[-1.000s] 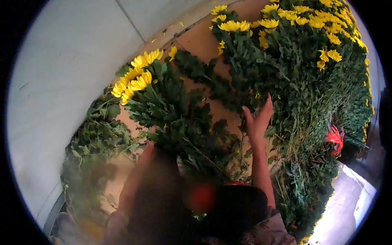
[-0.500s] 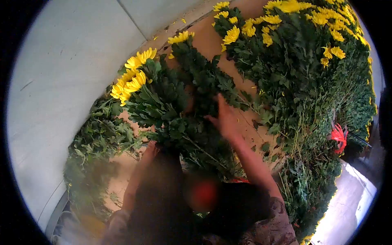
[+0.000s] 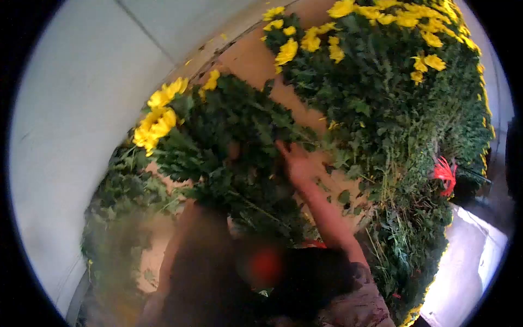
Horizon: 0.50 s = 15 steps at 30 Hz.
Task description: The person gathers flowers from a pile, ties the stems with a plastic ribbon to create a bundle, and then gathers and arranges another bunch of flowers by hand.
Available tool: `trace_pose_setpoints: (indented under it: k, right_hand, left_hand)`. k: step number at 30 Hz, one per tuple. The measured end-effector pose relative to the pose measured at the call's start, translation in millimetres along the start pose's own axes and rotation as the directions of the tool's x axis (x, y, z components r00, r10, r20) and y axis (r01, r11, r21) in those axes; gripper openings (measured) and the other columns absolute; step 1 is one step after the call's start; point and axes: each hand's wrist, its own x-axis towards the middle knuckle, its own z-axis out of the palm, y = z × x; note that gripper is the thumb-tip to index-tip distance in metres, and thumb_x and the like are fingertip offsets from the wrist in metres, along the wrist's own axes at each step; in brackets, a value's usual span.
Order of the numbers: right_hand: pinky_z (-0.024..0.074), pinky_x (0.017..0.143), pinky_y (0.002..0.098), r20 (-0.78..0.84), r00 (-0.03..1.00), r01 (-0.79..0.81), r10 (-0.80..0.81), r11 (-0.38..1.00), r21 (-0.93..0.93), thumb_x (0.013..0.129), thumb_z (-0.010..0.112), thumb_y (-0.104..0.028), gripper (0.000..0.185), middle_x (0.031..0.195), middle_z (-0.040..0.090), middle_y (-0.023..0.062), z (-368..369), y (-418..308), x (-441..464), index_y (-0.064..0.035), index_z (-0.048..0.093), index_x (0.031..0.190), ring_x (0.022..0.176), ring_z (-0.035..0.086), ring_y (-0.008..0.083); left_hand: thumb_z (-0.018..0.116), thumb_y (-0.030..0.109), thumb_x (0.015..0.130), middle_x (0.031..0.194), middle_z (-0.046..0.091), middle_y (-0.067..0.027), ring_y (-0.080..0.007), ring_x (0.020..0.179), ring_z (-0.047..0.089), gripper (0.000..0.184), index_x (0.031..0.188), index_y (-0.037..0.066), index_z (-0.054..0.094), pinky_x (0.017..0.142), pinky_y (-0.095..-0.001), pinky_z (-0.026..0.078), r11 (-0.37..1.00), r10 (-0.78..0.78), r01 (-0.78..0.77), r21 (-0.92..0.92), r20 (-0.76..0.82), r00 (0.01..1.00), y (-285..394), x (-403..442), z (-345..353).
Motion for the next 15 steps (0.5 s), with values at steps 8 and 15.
trace_pose_setpoints:
  k: [8,15]
  right_hand:
    - [0.0372,0.097,0.0469,-0.635,0.726,-0.303,0.264,0.952,0.050,0.081,0.070,-0.017,0.053,0.123,0.052,0.0220,-161.9,113.1,87.6,0.0011,0.048,0.125,0.114,0.046,0.0405]
    - [0.0408,0.084,0.0507,-0.273,0.916,-0.345,0.294,0.925,-0.159,0.090,0.059,-0.029,0.038,0.102,0.060,0.0169,-179.1,172.2,121.0,-0.0041,0.054,0.118,0.101,0.051,0.0368]
  left_hand:
    - [0.062,0.014,0.086,0.101,0.066,-0.0058,-0.0168,0.091,0.063,0.025,0.108,0.003,0.064,0.081,-0.0307,0.051,1.000,-0.006,0.006,0.005,0.035,0.999,0.9,19.5,7.8]
    - [0.062,0.014,0.086,0.101,0.066,-0.0057,-0.0170,0.090,0.063,0.025,0.108,0.003,0.064,0.081,-0.0308,0.051,1.000,0.014,-0.013,-0.013,0.044,0.999,1.4,15.1,10.4]
